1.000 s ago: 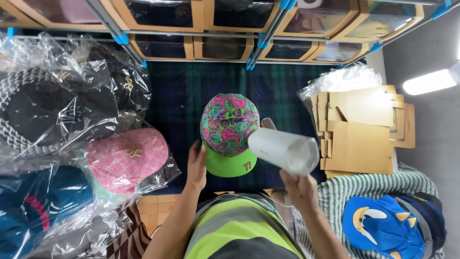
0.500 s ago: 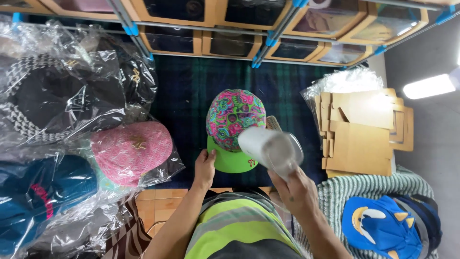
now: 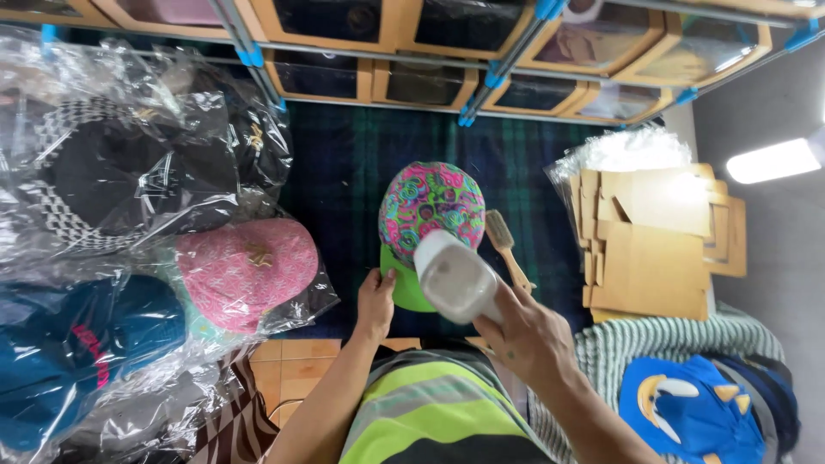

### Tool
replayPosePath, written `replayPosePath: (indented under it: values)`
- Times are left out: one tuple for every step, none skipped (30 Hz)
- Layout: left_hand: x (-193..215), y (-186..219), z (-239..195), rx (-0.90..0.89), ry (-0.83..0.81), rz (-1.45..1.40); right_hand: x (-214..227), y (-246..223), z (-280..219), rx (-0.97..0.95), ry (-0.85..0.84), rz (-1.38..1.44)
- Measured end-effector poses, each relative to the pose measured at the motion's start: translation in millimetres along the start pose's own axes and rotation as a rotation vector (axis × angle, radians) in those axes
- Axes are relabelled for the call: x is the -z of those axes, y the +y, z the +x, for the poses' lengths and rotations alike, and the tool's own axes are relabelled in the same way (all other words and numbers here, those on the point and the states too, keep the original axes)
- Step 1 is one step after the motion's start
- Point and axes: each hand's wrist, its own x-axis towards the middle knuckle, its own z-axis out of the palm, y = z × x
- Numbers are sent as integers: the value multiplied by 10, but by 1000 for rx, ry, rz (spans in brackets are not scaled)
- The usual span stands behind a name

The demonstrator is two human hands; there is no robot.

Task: The person inserts a cardboard insert into a green cap, then uses a brush to clean the cap's surface. They then use a hairdryer to dry the cap, moving it around to cover different areas. Finally, they brush the cap again.

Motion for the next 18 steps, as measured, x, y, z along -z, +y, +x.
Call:
replayPosePath:
  values:
    - [-1,20,-37,8,-2,9,18,-34,-22,-2,-13,-29]
    - [-11,32,-71,15,-5,19,31,-56,-45,-3,-25,-59]
    - [31,-98,-18,24,-15,24,71,-184,63,-16,-30,-60]
    - [63,-228,34,20,-15,53,113,-300,176,18,28,-70]
    - [106,-297,168,-1,-8,80,151,-418,363,64,99,-77]
    - [73,-252,158,-9,-11,83,179,-465,470,63,109,-76]
    - [57,-229,111,-16,-3,60,204,-516,552,74,71,-88]
    - [40,-206,69,-23,5,36,228,-567,639,86,34,-100]
    - [46,-52,-37,-20,2,45,232,-520,569,78,34,-94]
    - [53,106,-137,-21,4,43,235,-477,505,62,-1,-115]
    - [27,292,-189,-30,4,36,250,-421,478,49,-28,-141]
    - [47,95,-75,-37,-3,40,299,-351,385,43,-20,-140]
    - [70,-109,27,-28,7,50,349,-277,301,21,-68,-127]
    - [95,-318,130,-20,16,60,393,-203,215,0,-116,-114]
    - [104,-299,139,-16,18,61,432,-242,268,0,-121,-112]
    - [106,-286,149,-29,24,81,467,-270,319,28,-114,-122]
    - [91,-279,157,-41,21,107,505,-289,348,44,-107,-132]
    - [101,-255,108,-35,12,113,403,-335,450,33,-110,-130]
